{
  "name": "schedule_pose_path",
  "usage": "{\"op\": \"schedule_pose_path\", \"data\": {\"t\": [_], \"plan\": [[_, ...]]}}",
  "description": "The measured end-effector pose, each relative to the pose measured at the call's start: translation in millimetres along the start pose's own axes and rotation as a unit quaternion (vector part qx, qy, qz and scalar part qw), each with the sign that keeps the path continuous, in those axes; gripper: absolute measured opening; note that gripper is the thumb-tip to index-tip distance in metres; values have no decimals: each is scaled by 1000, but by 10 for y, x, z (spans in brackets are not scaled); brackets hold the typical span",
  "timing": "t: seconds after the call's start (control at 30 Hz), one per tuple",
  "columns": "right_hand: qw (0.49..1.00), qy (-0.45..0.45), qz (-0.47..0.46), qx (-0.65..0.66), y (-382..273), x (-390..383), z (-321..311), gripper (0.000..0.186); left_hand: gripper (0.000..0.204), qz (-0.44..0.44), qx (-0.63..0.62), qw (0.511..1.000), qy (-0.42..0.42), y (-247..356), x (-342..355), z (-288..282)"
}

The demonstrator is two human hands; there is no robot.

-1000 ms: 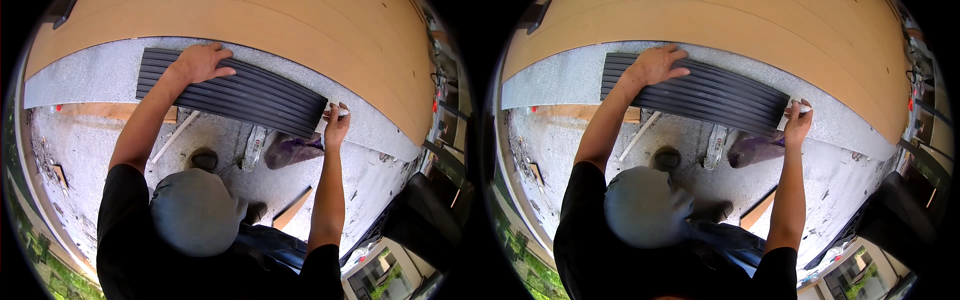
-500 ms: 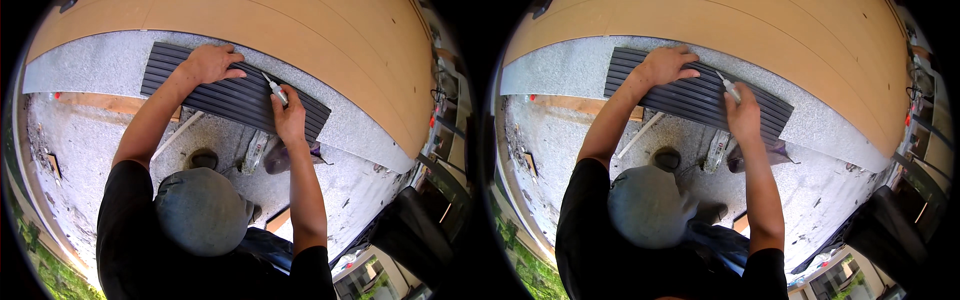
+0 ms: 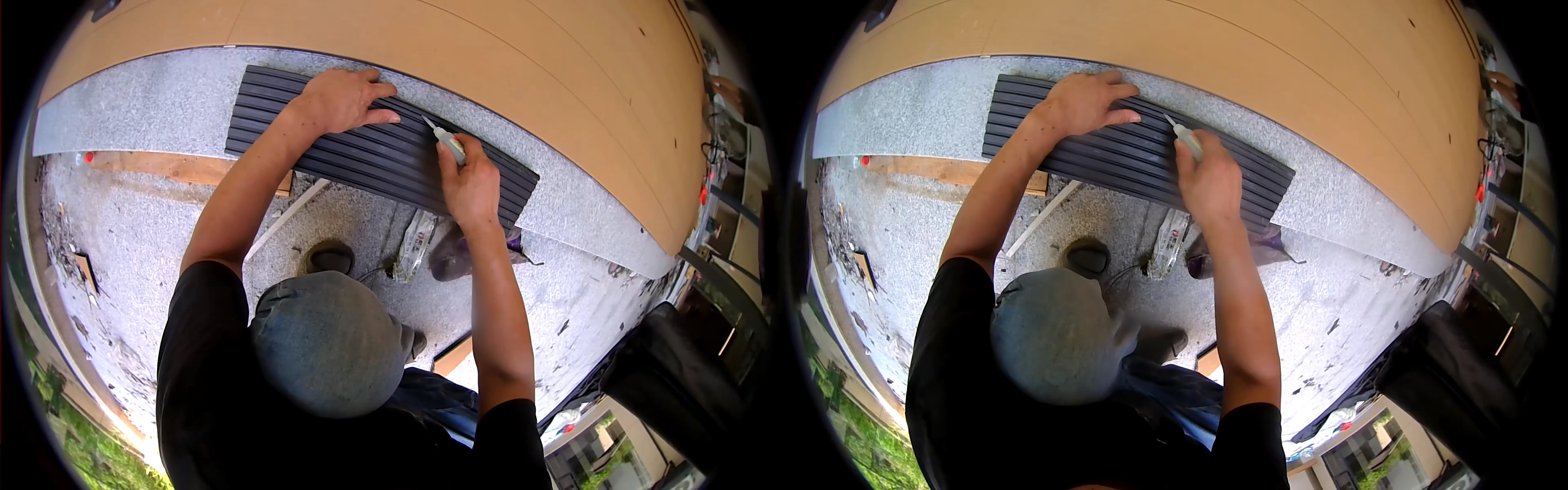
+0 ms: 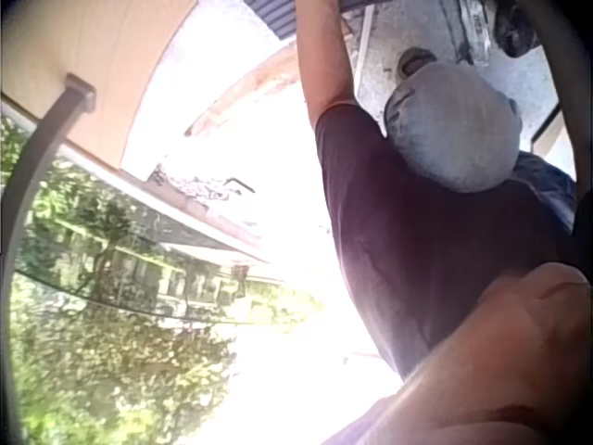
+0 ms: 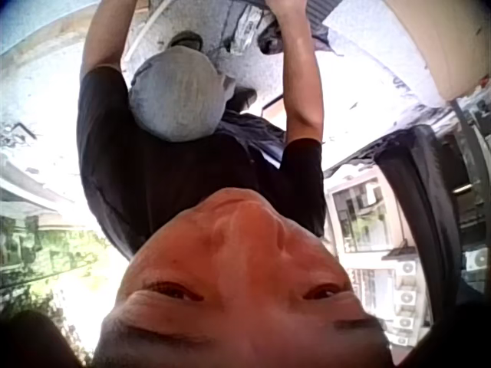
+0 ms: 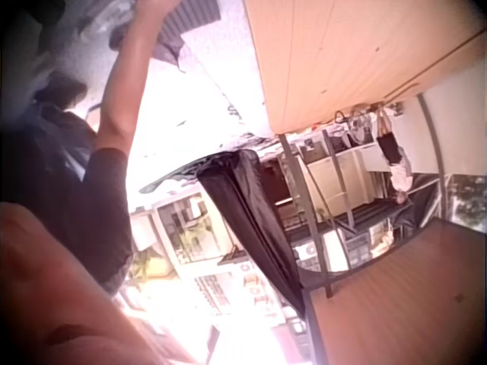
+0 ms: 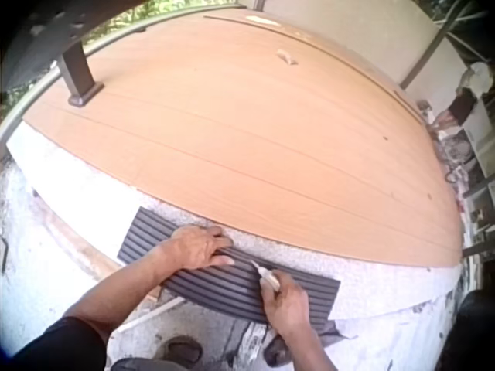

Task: The person marks a board against a patio edge, carries it across the workspace, and aligns and fits curved trim boards along the concrete edge by hand.

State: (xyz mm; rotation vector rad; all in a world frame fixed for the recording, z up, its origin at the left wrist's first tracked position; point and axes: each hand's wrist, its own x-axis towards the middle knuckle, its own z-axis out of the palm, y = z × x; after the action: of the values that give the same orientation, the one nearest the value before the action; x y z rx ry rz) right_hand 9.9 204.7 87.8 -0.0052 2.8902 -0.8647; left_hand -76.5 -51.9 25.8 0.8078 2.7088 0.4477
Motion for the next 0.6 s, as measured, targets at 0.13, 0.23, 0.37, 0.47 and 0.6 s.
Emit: {"op": "schedule_pose_path", "data": {"t": [0.13, 0.23, 0.37, 0.47, 0.6], "plan": [[999, -12, 30, -33, -72, 16, -21, 33, 52, 0, -9, 1000, 26, 20, -5, -10], [998, -14, 27, -46, -87, 22, -44, 34, 52, -2, -6, 1000, 25, 24, -6, -9], [999, -12, 12, -51, -57, 17, -56, 34, 52, -3, 3, 1000, 24, 7, -12, 12], [998, -11, 8, -69, -18, 8, -79, 35, 52, -1, 1, 1000, 17, 26, -7, -24], [998, -2, 1, -63, 5, 18, -75, 35, 52, 2, 3, 1000, 23, 23, -8, -8]]}}
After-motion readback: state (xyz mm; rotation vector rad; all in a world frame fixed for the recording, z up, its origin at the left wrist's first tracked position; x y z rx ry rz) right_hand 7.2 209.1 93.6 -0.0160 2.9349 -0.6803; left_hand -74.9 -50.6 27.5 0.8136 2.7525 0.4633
